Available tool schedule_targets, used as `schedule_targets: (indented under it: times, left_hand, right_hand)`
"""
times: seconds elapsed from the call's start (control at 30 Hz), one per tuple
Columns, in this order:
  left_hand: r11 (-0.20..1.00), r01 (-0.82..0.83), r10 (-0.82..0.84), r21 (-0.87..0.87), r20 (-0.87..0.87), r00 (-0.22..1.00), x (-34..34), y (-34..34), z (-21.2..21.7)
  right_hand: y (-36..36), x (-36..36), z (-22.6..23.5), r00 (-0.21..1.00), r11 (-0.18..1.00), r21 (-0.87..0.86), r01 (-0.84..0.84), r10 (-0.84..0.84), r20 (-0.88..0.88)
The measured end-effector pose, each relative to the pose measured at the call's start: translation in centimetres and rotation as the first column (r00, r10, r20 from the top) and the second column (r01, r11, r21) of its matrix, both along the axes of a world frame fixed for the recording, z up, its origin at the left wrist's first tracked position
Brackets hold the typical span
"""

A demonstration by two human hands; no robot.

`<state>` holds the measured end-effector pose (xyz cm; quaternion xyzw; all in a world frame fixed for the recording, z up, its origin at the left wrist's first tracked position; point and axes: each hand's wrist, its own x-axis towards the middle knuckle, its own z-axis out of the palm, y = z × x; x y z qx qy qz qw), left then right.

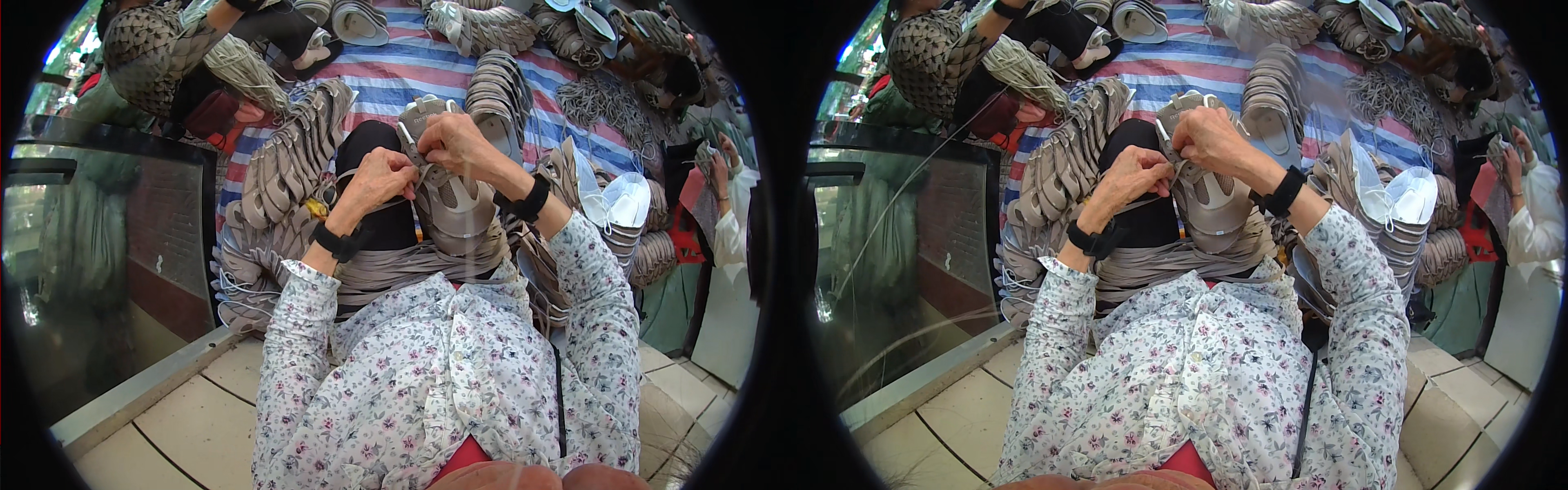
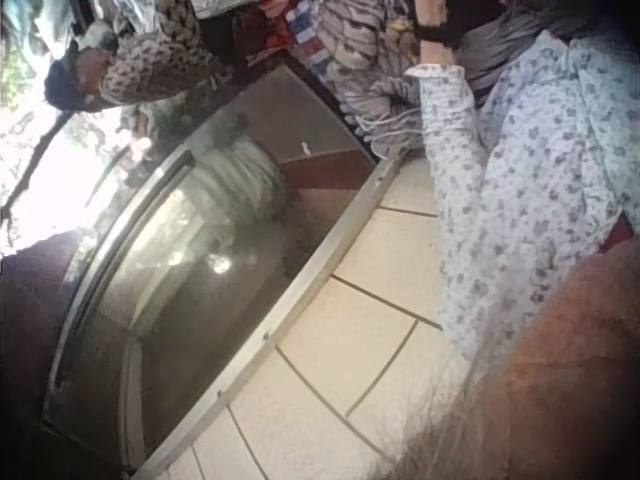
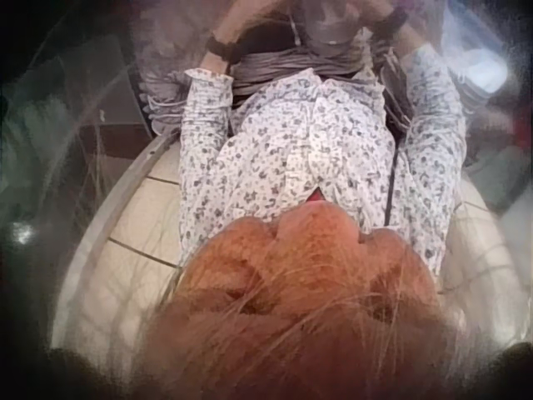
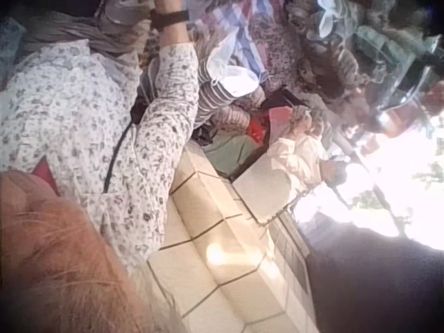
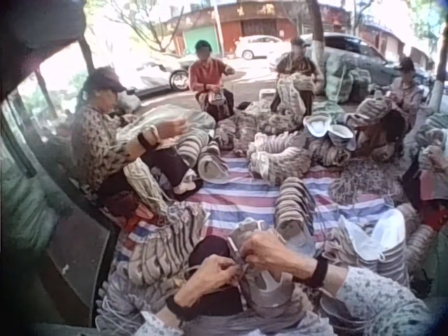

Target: Assembling shoe components and lacing uppers by hand.

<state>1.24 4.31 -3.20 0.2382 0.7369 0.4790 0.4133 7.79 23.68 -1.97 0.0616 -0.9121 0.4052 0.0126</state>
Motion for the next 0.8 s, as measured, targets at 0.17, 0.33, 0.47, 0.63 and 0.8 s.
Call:
schedule_targets:
  times: [0.17,0.33,0.47,0.63,0.8]
  left_hand:
    - [0.998,0.006,-0.003,-0.061,0.055,0.998,-0.1,-0.2,0.2]
    - [0.994,0.000,-0.011,-0.109,-0.100,0.995,0.0,0.1,-0.7]
    - [0.993,-0.011,-0.004,-0.119,-0.123,0.992,-0.1,0.6,-0.8]
    - [0.989,-0.088,0.064,-0.122,-0.194,0.979,1.0,0.2,0.8]
    - [0.984,-0.149,0.177,0.096,-0.471,0.864,2.3,-0.9,-0.4]
  right_hand:
    - [-0.2,-1.0,-0.8,0.999,1.000,-0.006,-0.019,0.019,-0.031]
    - [-0.5,-2.3,-0.3,0.972,0.980,0.135,-0.150,0.121,0.199]
    - [-0.5,-2.5,-0.7,0.977,0.983,0.124,-0.138,0.115,0.178]
    - [-0.6,-1.6,-0.7,0.979,0.951,0.234,-0.202,0.187,0.085]
    - [-1.1,0.4,-0.6,0.951,0.899,0.401,-0.175,0.259,-0.167]
